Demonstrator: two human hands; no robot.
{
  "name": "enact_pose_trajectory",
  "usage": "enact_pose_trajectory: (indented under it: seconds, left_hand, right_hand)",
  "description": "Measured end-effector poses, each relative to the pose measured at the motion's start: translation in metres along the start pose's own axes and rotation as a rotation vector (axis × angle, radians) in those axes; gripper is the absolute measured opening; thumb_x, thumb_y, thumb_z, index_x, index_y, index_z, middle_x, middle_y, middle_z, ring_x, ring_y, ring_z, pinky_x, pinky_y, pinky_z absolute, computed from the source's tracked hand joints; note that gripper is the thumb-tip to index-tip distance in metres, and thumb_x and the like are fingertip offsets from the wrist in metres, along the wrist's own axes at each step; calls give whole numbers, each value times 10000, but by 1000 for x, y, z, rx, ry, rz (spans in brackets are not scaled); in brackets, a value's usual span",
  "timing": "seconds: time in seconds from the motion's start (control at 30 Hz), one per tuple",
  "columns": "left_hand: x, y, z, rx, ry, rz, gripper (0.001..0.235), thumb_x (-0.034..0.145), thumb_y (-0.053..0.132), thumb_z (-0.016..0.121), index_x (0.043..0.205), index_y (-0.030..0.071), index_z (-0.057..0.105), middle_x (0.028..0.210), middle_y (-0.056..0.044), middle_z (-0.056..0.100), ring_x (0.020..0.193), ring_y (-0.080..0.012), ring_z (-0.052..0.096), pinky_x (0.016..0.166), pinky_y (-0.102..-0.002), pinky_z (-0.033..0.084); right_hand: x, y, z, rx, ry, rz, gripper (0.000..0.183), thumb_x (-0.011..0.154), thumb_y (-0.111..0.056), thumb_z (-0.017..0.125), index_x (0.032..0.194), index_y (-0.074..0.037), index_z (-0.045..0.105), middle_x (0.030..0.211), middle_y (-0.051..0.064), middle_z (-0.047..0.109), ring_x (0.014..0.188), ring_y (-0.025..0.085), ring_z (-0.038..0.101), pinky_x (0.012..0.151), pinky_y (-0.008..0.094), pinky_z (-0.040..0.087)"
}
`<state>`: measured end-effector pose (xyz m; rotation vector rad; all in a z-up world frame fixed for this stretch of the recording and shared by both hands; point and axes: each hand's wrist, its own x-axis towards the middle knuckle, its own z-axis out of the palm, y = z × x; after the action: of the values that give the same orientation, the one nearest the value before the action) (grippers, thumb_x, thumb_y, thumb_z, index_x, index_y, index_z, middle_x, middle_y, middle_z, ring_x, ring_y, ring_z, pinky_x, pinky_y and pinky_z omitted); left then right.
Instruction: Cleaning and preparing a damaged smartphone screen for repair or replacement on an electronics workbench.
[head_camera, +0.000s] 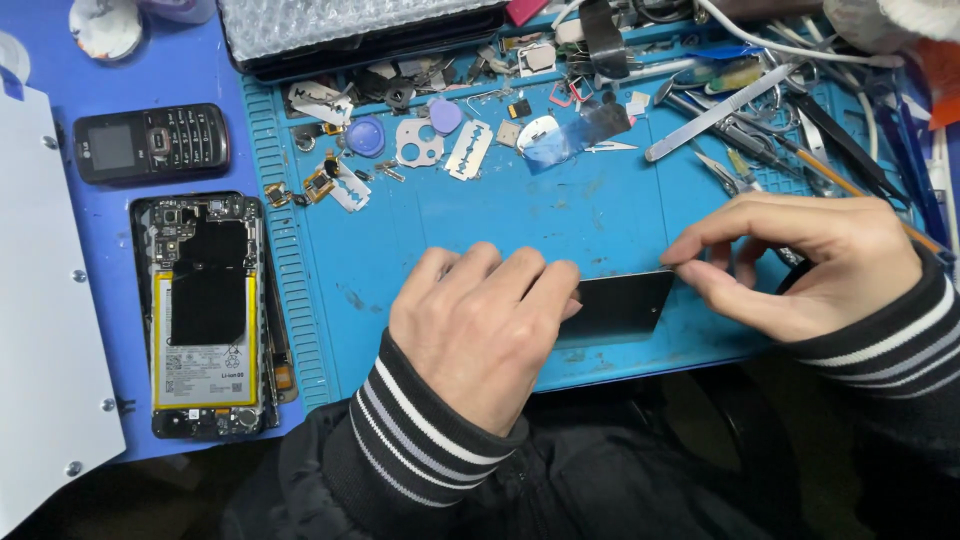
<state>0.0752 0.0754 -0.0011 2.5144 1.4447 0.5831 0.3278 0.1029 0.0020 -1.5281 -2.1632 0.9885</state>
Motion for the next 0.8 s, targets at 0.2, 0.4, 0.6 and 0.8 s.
enact_pose_trajectory:
  seconds: [0.2,0.4,0.6,0.8]
  left_hand:
    - [-8,6,-4,-25,115,22,90,873,125,764,937,101,706,771,-14,606,711,-191,563,880,-459,476]
    - [-20,14,-13,-26,180,63,161,840,65,716,999,73,738,813,-29,661,731,-209,583,984,-545,467]
    - [-31,27,-13,56,327,65,66,868,50,737,924,75,714,739,-27,575,625,-189,506,720,-380,466]
    - [-42,29,-16,127,440,111,89,869,64,761,953,70,732,757,-28,563,622,-194,486,794,-436,480]
  right_hand:
    - [-7,-31,-7,-113,65,-154,269,669,55,791,933,10,768,895,78,787,624,139,705,534,211,547]
    - [-17,-55,-12,-342,94,-245,301,694,55,769,971,-65,774,845,23,768,604,135,681,499,243,506]
    - [-43,-79,-7,-671,126,-393,301,780,-14,732,1065,-109,762,1022,6,740,726,183,664,567,299,496]
    - [-56,-94,-1,-847,224,-449,202,907,-70,702,1099,-108,752,1062,-3,729,737,166,671,495,287,463]
